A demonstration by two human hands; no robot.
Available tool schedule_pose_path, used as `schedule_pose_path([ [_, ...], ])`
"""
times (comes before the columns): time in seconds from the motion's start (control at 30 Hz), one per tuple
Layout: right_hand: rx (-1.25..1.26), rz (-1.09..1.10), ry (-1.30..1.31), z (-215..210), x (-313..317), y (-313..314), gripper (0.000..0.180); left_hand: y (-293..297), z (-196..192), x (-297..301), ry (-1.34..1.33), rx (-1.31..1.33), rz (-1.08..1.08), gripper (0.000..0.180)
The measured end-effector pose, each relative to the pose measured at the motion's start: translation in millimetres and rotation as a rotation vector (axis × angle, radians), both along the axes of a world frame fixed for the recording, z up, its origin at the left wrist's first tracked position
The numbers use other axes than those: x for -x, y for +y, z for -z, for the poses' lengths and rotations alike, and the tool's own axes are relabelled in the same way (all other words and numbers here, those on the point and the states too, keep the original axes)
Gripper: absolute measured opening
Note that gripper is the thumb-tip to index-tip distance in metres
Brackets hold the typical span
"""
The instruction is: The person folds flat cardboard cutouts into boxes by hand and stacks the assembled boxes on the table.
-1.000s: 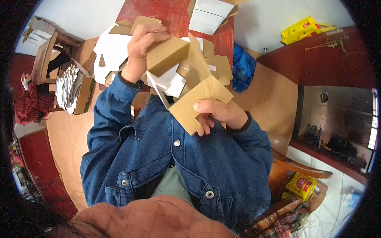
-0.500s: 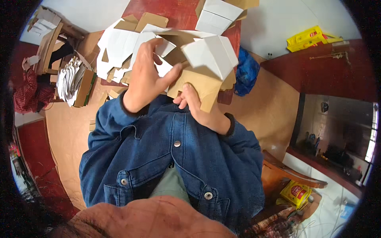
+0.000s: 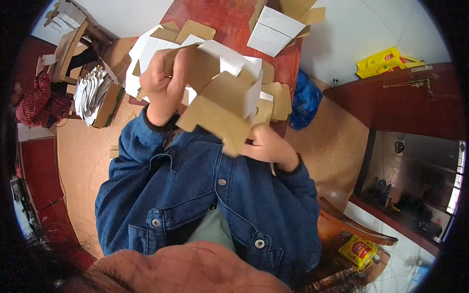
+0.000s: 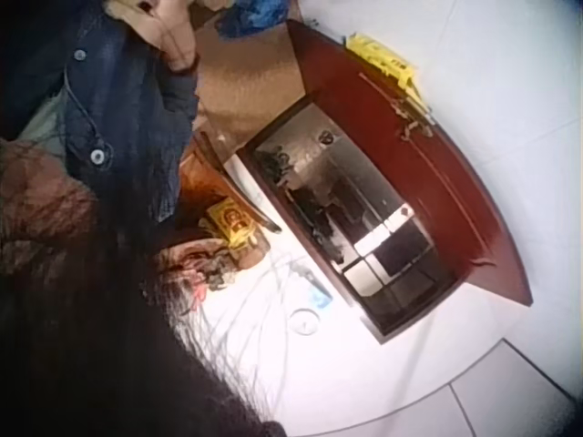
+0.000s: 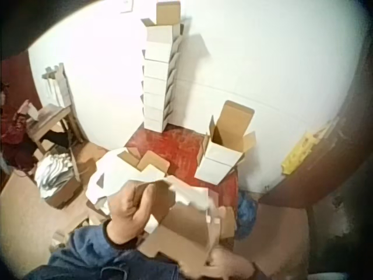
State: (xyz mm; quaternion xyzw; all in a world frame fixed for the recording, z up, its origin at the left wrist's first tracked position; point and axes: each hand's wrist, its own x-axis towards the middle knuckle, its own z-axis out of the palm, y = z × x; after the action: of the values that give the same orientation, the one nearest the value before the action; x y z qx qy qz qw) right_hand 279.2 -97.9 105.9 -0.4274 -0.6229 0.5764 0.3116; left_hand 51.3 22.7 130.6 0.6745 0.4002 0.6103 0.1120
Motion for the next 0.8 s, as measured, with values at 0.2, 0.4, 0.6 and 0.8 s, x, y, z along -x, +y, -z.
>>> schedule_pose_path([
  [0.2, -0.403, 0.527, 0.044, -16, -39, -1, 0.038, -2, 1, -6, 0.278, -0.234, -0.083, 0.008],
  [0.4, -0.490, 0.555, -0.687, -36, 18, 10, 0.045, -24, -5, -22, 0.338, -0.163, 0.042, 0.006],
  [0.6, -0.269, 0.711, -0.049, -20, -20, 20, 0.037, -26, -11, 15, -0.359, 0.616, 0.509, 0.010],
  [0.8, -0.081, 0.723, 0.362, -11, -27, 39, 0.022, -9, 30, 17, -0.703, 0.925, 0.688, 0.017],
])
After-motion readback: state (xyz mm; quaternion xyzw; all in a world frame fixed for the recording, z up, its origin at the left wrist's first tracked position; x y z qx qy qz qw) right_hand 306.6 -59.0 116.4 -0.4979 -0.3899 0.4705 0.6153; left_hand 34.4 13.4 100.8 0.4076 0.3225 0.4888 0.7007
